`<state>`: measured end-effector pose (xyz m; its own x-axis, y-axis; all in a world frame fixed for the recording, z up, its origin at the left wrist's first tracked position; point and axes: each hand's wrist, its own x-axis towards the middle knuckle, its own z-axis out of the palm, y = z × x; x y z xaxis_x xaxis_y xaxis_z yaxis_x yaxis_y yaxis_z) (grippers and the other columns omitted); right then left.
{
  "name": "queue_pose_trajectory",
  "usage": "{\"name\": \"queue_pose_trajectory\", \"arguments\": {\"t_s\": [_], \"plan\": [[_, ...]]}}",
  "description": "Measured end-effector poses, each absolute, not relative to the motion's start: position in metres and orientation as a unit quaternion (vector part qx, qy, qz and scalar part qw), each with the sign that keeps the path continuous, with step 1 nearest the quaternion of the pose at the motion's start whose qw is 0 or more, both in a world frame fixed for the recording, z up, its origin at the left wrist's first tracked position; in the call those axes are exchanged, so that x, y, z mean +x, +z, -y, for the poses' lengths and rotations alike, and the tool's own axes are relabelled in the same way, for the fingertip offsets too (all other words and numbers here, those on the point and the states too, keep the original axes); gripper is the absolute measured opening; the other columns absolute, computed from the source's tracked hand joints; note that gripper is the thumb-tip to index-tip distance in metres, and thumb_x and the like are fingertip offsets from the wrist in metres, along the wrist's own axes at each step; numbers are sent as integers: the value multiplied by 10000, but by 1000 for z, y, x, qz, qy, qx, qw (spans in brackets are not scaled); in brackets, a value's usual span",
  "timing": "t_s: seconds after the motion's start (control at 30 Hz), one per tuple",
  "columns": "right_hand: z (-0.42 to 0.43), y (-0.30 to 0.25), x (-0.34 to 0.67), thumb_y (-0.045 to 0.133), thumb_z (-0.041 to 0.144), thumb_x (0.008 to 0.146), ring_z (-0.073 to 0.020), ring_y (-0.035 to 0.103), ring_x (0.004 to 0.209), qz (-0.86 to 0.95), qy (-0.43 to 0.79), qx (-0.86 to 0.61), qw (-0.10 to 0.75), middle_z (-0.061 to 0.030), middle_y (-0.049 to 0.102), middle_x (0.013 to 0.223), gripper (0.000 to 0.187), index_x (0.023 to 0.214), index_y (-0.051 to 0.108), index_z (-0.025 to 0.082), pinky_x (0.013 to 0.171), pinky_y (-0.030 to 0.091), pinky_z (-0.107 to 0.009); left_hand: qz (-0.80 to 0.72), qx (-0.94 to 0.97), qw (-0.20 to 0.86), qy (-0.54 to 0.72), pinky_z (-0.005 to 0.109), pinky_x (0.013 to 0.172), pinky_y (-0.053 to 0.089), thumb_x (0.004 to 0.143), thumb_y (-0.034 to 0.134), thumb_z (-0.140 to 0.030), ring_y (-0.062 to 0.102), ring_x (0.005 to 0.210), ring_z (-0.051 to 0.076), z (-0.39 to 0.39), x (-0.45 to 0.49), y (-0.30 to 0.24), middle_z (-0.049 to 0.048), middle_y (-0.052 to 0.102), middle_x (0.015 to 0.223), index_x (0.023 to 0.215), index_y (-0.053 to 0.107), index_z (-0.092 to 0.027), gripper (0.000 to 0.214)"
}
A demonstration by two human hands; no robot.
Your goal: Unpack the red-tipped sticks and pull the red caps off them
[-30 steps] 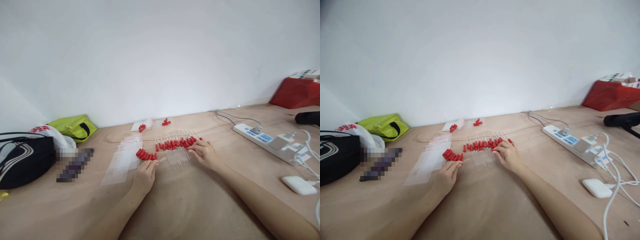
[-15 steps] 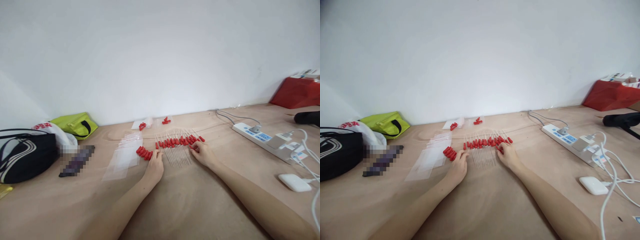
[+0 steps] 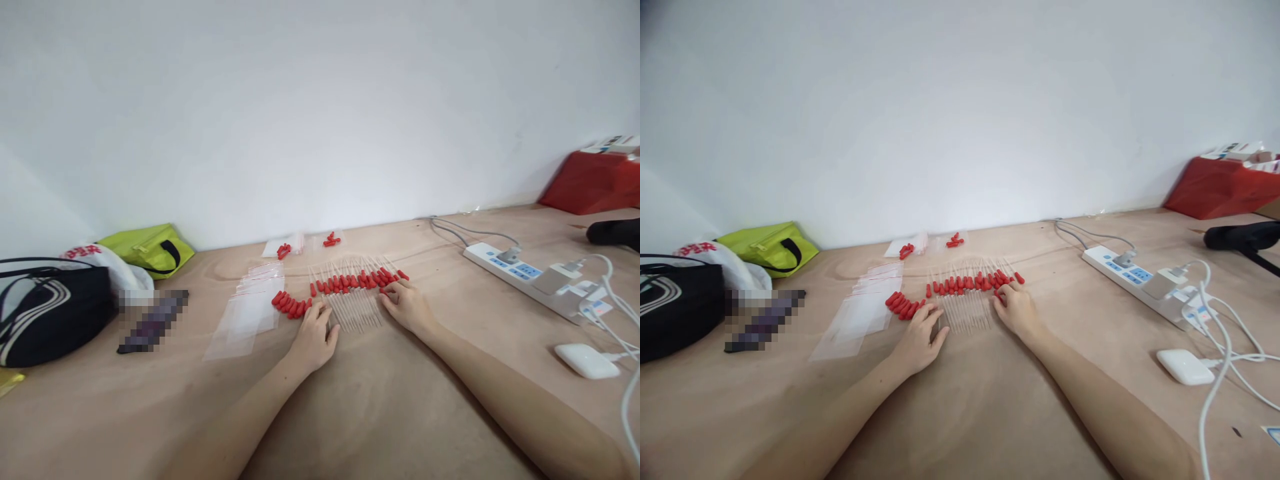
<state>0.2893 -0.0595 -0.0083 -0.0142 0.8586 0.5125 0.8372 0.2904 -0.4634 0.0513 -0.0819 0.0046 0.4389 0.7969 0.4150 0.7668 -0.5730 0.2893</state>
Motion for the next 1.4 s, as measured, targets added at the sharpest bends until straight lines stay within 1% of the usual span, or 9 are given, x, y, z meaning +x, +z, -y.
{"name": "queue_pose_trajectory", "arguments": {"t_s": [0.23, 0.4, 0.53, 0.7, 0.9, 1.0, 1.1, 1.3, 1.4], "plan": [[52, 10, 277, 464, 418, 775, -200, 525, 824, 693, -79, -658, 283, -48, 648, 804, 270, 806, 635, 210, 724, 247, -332, -447, 849, 89, 267, 391, 909, 422, 781, 408, -136, 491, 1053, 213, 85, 52, 6, 115, 503, 1101, 1074, 465, -149, 299], [43, 18, 266, 459, 437, 770, -208, 523, 791, 679, -61, -698, 219, -48, 653, 758, 294, 719, 638, 210, 717, 232, -342, -445, 851, 118, 254, 391, 927, 406, 760, 382, -91, 478, 1072, 205, 80, 52, 9, 115, 491, 1118, 1104, 421, -151, 351], [40, 19, 262, 465, 411, 771, -213, 528, 781, 673, -52, -709, 204, -55, 654, 726, 275, 715, 645, 211, 726, 240, -348, -445, 850, 135, 246, 396, 947, 388, 775, 367, -97, 460, 1099, 202, 80, 51, 11, 116, 480, 1146, 1128, 400, -155, 360], [39, 16, 264, 477, 381, 762, -215, 538, 751, 681, -56, -693, 230, -55, 650, 666, 251, 683, 644, 211, 725, 254, -355, -435, 847, 134, 274, 398, 963, 377, 828, 347, -153, 441, 1126, 199, 82, 50, 12, 112, 471, 1166, 1156, 375, -164, 330], [43, 18, 270, 447, 414, 762, -202, 550, 689, 629, -52, -698, 338, -55, 641, 626, 305, 668, 641, 197, 747, 266, -377, -430, 846, 106, 297, 366, 929, 414, 833, 333, -134, 458, 1116, 182, 83, 47, 10, 102, 488, 1168, 1167, 370, -169, 338], [47, 23, 274, 444, 446, 760, -185, 551, 657, 592, 4, -697, 405, -33, 643, 633, 325, 685, 646, 203, 758, 280, -374, -423, 842, 51, 330, 348, 905, 424, 837, 352, -148, 483, 1075, 181, 83, 46, 16, 98, 524, 1115, 1124, 423, -159, 296], [56, 26, 278, 448, 436, 775, -162, 546, 640, 617, 66, -638, 456, -18, 647, 668, 306, 744, 651, 209, 732, 313, -334, -404, 833, -40, 376, 353, 907, 405, 829, 404, -172, 500, 1031, 190, 81, 41, 26, 94, 559, 1048, 1078, 484, -156, 262], [83, 19, 275, 498, 329, 800, -166, 525, 755, 770, 48, -475, 424, -27, 662, 787, 190, 870, 648, 237, 759, 325, -337, -375, 849, -160, 336, 390, 918, 355, 823, 446, -195, 453, 1095, 225, 82, 27, 32, 87, 558, 1135, 1135, 518, -193, 320], [92, 12, 269, 506, 314, 809, -160, 511, 732, 797, 35, -443, 409, -20, 657, 741, 171, 873, 652, 252, 760, 322, -344, -350, 873, -163, 298, 376, 877, 354, 835, 443, -204, 510, 1001, 197, 88, 28, 29, 50, 627, 1024, 1071, 570, -227, 269]]}}
